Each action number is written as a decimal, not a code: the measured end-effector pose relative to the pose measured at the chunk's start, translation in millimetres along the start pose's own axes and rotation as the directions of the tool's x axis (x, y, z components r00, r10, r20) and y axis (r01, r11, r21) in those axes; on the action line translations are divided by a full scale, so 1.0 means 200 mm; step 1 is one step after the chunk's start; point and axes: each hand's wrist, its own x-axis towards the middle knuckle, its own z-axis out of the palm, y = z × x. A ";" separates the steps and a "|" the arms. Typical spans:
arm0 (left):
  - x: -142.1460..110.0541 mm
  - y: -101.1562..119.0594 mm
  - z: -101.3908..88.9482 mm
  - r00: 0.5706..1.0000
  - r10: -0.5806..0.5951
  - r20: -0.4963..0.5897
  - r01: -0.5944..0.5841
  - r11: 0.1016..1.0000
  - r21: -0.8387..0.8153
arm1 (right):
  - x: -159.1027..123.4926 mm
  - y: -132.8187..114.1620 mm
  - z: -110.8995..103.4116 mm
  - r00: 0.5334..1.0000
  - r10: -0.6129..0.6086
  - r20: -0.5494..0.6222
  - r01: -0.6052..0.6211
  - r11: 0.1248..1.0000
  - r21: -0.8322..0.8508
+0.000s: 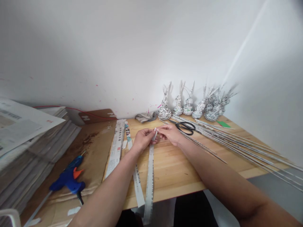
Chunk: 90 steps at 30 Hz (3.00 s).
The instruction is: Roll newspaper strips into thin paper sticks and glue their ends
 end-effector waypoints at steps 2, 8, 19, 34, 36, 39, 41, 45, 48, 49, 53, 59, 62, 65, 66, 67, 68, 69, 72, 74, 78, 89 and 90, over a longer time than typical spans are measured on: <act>0.00 0.00 0.00 1.000 -0.002 0.002 0.002 1.000 -0.001 | 0.00 0.00 0.00 1.000 0.006 -0.012 -0.006 1.000 -0.005; 0.00 0.00 0.01 1.000 -0.029 0.011 0.029 1.000 0.001 | 0.00 0.00 0.00 0.999 -0.003 -0.043 0.003 1.000 -0.007; -0.01 0.00 0.01 0.999 -0.036 0.020 0.035 0.999 0.022 | -0.01 -0.01 0.02 0.997 -0.018 -0.069 0.019 1.000 0.014; 0.01 0.00 -0.01 0.997 -0.020 -0.079 0.020 1.000 0.005 | 0.00 -0.01 -0.02 1.000 0.023 -0.012 -0.022 0.999 0.040; 0.01 0.00 -0.01 0.998 -0.010 -0.068 0.011 1.000 0.016 | 0.00 -0.01 -0.01 1.000 0.014 -0.001 -0.014 1.000 0.004; 0.00 0.00 0.00 0.999 -0.017 -0.031 0.017 1.000 0.022 | -0.01 -0.01 -0.01 1.000 -0.002 0.016 0.003 0.999 -0.040; 0.00 0.00 0.01 0.999 -0.023 -0.023 0.024 0.999 0.021 | -0.01 -0.01 -0.01 1.000 -0.014 0.022 0.015 0.999 -0.048; -0.01 0.01 0.02 0.999 -0.029 -0.020 0.029 1.000 0.007 | 0.00 -0.01 -0.01 1.000 -0.006 0.014 0.007 0.999 -0.047; -0.01 0.01 0.02 0.999 -0.029 -0.017 0.029 1.000 0.004 | -0.01 -0.01 0.00 1.000 0.012 0.026 -0.011 0.999 -0.035; -0.01 0.01 0.02 0.999 -0.030 -0.018 0.030 1.000 0.007 | -0.01 -0.01 0.00 0.999 0.017 0.031 -0.017 0.999 -0.030; -0.01 0.00 0.02 1.000 -0.031 -0.007 0.031 1.000 0.004 | -0.01 -0.01 0.00 0.999 0.033 0.039 -0.032 0.999 -0.008; -0.01 0.00 0.02 1.000 -0.026 -0.002 0.026 1.000 -0.005 | 0.00 0.00 0.01 1.000 0.018 -0.015 -0.018 1.000 0.004; -0.01 -0.01 0.03 1.000 -0.023 0.008 0.023 1.000 -0.003 | 0.00 0.01 0.02 0.999 0.010 -0.045 -0.010 1.000 0.009; 0.00 -0.01 0.03 1.000 -0.021 0.012 0.021 1.000 0.004 | 0.00 0.01 0.03 0.997 0.013 -0.075 -0.012 1.000 0.021; 0.00 -0.01 0.03 1.000 -0.022 0.013 0.022 1.000 0.004 | 0.00 0.01 0.03 0.997 0.015 -0.082 -0.013 1.000 0.025; 0.00 -0.02 0.03 1.000 -0.022 0.018 0.021 1.000 0.004 | 0.00 0.01 0.03 0.996 0.015 -0.089 -0.012 1.000 0.028; 0.00 -0.02 0.02 1.000 -0.020 0.024 0.020 1.000 0.002 | -0.01 0.01 0.04 0.995 0.014 -0.096 -0.011 0.999 0.031; 0.00 -0.02 0.02 0.999 -0.016 0.029 0.016 1.000 0.002 | -0.01 0.00 0.04 0.995 0.013 -0.101 -0.010 0.999 0.033; 0.01 -0.03 0.02 0.999 0.007 0.036 -0.008 1.000 0.015 | -0.01 0.00 0.04 0.993 0.013 -0.117 -0.008 0.999 0.042; 0.00 -0.04 0.02 0.999 0.027 0.048 -0.028 0.999 0.019 | -0.01 0.00 0.04 0.993 0.008 -0.121 -0.002 0.999 0.048; 0.00 -0.03 0.03 0.996 0.050 0.078 -0.052 0.999 0.016 | -0.01 0.00 0.04 0.993 -0.006 -0.120 0.012 0.998 0.057; -0.02 -0.03 0.04 0.994 0.102 0.039 -0.108 0.978 0.176 | -0.02 0.01 0.05 0.994 -0.035 -0.104 0.040 0.998 0.045; -0.02 -0.03 0.04 0.994 0.104 0.025 -0.107 0.975 0.195 | -0.02 0.01 0.05 0.994 -0.040 -0.098 0.044 0.998 0.038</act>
